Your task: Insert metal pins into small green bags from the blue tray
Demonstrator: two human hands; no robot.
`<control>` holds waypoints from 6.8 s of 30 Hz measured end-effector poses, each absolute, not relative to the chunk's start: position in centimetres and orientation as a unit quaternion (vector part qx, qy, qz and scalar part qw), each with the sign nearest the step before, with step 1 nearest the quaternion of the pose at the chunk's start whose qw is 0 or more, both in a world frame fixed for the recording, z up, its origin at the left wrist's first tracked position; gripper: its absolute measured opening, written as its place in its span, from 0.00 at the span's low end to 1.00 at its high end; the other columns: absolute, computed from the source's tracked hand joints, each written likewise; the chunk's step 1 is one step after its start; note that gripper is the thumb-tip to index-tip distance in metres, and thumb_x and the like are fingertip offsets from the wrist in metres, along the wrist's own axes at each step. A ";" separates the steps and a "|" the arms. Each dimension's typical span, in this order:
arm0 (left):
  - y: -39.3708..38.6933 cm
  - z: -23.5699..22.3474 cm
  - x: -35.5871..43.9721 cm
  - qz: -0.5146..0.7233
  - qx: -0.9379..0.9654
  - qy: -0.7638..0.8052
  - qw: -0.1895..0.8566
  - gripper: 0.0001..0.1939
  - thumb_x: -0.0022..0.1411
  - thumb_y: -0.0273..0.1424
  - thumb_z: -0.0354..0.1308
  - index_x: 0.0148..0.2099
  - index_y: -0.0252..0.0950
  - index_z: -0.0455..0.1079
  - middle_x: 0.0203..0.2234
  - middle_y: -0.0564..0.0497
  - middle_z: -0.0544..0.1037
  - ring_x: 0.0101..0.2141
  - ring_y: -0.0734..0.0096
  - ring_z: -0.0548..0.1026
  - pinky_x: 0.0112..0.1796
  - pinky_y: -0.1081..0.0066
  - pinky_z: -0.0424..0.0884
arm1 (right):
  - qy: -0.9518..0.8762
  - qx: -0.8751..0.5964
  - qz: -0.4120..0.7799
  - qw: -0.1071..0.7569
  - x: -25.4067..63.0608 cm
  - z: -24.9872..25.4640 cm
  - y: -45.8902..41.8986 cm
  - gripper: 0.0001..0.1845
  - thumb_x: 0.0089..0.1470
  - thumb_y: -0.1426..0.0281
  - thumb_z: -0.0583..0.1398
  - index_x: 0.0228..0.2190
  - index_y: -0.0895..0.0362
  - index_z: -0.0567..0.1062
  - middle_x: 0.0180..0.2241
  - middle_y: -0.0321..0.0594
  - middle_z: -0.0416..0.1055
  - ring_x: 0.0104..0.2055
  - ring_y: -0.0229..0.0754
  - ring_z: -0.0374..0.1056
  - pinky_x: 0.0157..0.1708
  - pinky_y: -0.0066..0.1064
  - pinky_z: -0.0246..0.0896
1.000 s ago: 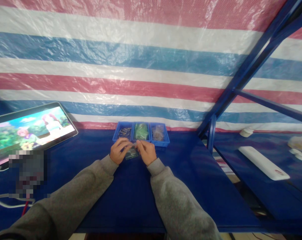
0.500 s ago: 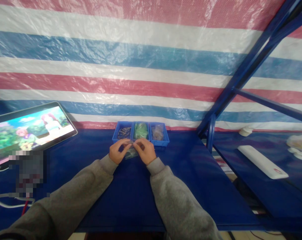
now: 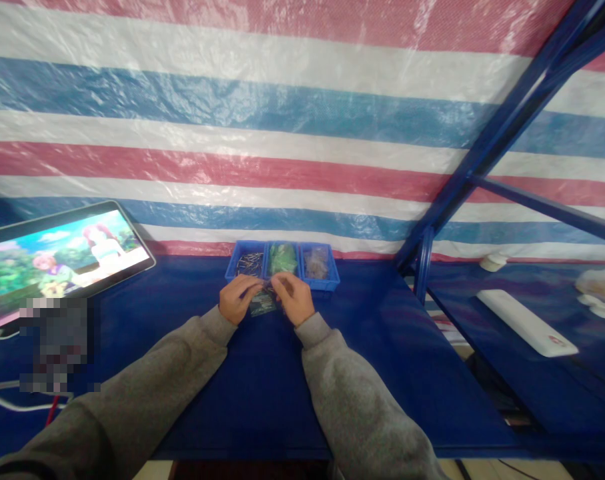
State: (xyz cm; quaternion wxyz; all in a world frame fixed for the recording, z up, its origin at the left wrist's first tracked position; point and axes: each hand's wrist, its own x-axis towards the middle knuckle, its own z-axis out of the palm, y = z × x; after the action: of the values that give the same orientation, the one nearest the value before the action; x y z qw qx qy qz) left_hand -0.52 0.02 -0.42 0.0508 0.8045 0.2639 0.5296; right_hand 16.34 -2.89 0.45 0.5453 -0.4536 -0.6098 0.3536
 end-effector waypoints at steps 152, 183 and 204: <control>-0.8 0.4 -0.5 0.516 0.795 0.296 0.118 0.10 0.62 0.33 0.50 0.41 0.33 0.69 0.34 0.46 0.71 0.29 0.76 0.70 0.27 0.76 0.69 | -0.619 -0.521 0.245 0.535 16.5 0.3 -2.9 0.11 0.51 0.61 0.56 0.28 0.56 0.70 0.24 0.36 0.71 0.24 0.38 0.68 0.26 0.29 0.66; -0.2 -0.3 -0.7 0.476 0.814 0.330 0.047 0.14 0.65 0.32 0.46 0.28 0.34 0.66 0.20 0.53 0.66 0.23 0.76 0.66 0.27 0.74 0.62 | -0.595 -0.436 0.390 0.551 15.7 0.2 -3.1 0.16 0.48 0.58 0.60 0.33 0.57 0.73 0.22 0.36 0.72 0.20 0.36 0.66 0.20 0.27 0.64; -0.4 -0.2 -0.5 0.498 0.811 0.287 0.107 0.09 0.62 0.32 0.51 0.35 0.34 0.69 0.27 0.50 0.72 0.27 0.75 0.69 0.29 0.74 0.66 | -0.617 -0.483 0.309 0.539 15.9 0.3 -3.1 0.18 0.52 0.55 0.55 0.23 0.57 0.71 0.15 0.32 0.64 0.17 0.35 0.62 0.19 0.25 0.59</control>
State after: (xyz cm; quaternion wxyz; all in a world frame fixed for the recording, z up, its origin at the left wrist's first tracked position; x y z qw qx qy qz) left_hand -0.48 -0.36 -0.17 0.1070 0.8113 0.2866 0.4983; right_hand 15.86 -3.11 0.34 0.5389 -0.4829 -0.6172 0.3089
